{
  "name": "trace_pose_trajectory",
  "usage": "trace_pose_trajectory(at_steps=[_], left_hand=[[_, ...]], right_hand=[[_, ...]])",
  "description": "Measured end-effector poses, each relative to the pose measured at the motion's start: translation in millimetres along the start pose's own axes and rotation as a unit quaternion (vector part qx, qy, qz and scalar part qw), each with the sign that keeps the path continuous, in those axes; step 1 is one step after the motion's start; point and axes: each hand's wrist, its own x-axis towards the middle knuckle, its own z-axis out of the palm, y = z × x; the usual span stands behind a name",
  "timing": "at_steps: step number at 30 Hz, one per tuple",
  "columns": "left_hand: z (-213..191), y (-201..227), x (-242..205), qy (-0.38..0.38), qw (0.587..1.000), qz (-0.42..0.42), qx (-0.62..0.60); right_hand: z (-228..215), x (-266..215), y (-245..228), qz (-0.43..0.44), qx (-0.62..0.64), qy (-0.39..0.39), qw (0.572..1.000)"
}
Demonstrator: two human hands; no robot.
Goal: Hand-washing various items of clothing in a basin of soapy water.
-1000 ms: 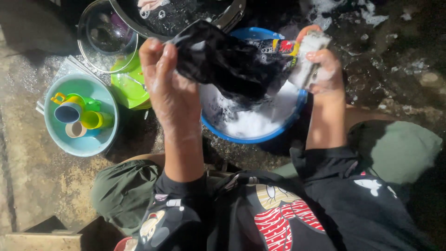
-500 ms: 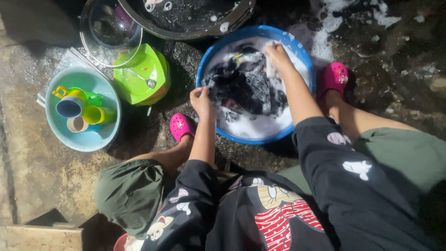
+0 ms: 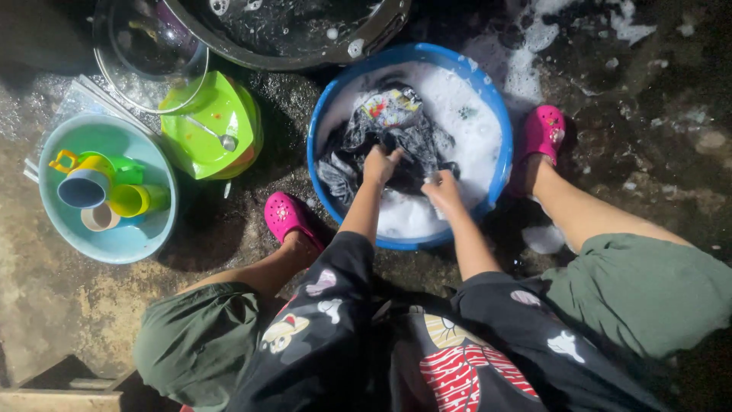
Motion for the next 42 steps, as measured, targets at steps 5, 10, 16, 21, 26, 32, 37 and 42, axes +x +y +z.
trace_pose_trajectory(at_steps=[5, 10, 16, 21, 26, 32, 37, 42], left_hand=[[-15, -9, -10, -0.055, 0.997, 0.041, 0.033], [-48, 9, -43, 0.040, 0.959, 0.122, -0.252], [-83, -21, -92, -0.102, 0.656, -0.140, -0.734], [-66, -63, -101, -0.130, 0.670, -0.287, -0.672], [-62, -84, -109, -0.040, 0.702, -0.192, -0.685], [-99, -85, -116, 0.032, 0.700, -0.231, -0.675], [-100, -54, -118, -0.070, 0.648, -0.259, -0.713], [-132, -31, -140, -0.055, 0.637, -0.281, -0.716]], right_hand=[[-157, -15, -99, -0.089, 0.071, -0.183, 0.976], [-223, -35, -225, -0.211, -0.109, -0.166, 0.957], [-140, 38, -256, -0.373, -0.103, 0.169, 0.907], [-32, 2, -193, -0.155, 0.053, 0.009, 0.986], [61, -69, -157, -0.381, -0.097, -0.008, 0.919], [22, 62, -123, -0.257, -0.308, 0.009, 0.916], [37, 3, -145, -0.357, -0.164, 0.077, 0.916], [20, 67, -95, -0.161, -0.246, 0.041, 0.955]])
